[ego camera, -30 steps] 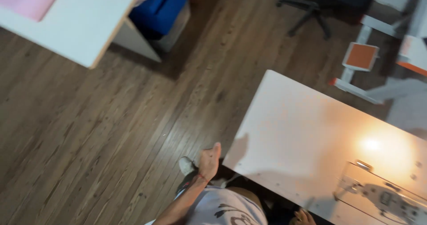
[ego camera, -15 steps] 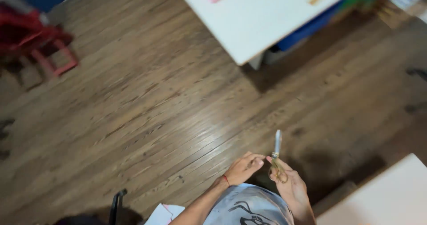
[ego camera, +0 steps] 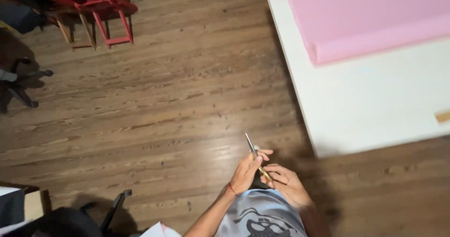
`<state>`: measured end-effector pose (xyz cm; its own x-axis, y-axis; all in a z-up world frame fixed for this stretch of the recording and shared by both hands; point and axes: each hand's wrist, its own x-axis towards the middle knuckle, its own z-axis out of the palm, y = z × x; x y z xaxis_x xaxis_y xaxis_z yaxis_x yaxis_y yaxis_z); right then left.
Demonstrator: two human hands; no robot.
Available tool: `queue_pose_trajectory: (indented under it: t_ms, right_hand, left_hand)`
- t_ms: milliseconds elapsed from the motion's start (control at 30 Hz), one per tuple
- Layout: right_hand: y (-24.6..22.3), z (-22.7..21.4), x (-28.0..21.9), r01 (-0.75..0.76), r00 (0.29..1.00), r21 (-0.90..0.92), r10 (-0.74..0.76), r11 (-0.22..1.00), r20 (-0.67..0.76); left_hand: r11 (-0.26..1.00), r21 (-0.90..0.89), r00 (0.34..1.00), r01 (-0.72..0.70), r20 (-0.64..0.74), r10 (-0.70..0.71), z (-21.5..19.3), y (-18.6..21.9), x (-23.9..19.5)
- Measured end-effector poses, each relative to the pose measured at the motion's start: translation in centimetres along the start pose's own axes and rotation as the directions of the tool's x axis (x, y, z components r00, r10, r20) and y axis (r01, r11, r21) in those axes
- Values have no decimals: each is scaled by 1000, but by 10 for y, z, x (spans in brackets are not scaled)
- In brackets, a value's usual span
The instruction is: The recorder is measuring and marking a large piece of pink leather with a ruler and pencil, then cutting it with scissors.
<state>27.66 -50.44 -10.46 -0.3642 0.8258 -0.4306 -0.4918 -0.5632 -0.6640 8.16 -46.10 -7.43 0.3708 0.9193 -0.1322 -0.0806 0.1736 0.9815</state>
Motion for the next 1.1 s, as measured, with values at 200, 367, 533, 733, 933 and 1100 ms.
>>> queue_pose_trajectory:
  t_ms: [200,367,533,733,933,1100]
  right_hand:
    - [-113,29,147,172,964,-484,-47,858,260]
    - [-188,86,269,-48,939,-415,183,909,291]
    - [-229,107,395,170,861,-550,148,818,486]
    - [-282,109,549,147,927,-332,-13,932,374]
    - [-351,44,651,464,838,-57,-418,884,350]
    - [-467,52,679,492,868,-2,-490,871,81]
  left_hand:
    - [975,176,982,-132,-113,153,-69,70,129]
    - [871,427,932,-241,-149,331,-143,129,235]
    - [777,592,952,-215,-51,303,-221,163,341]
    - [711,667,975,-223,135,179,-324,204,509]
    - [652,582,867,-485,418,272,-352,221,692]
    - [648,498,763,-576,613,207,-330,222,836]
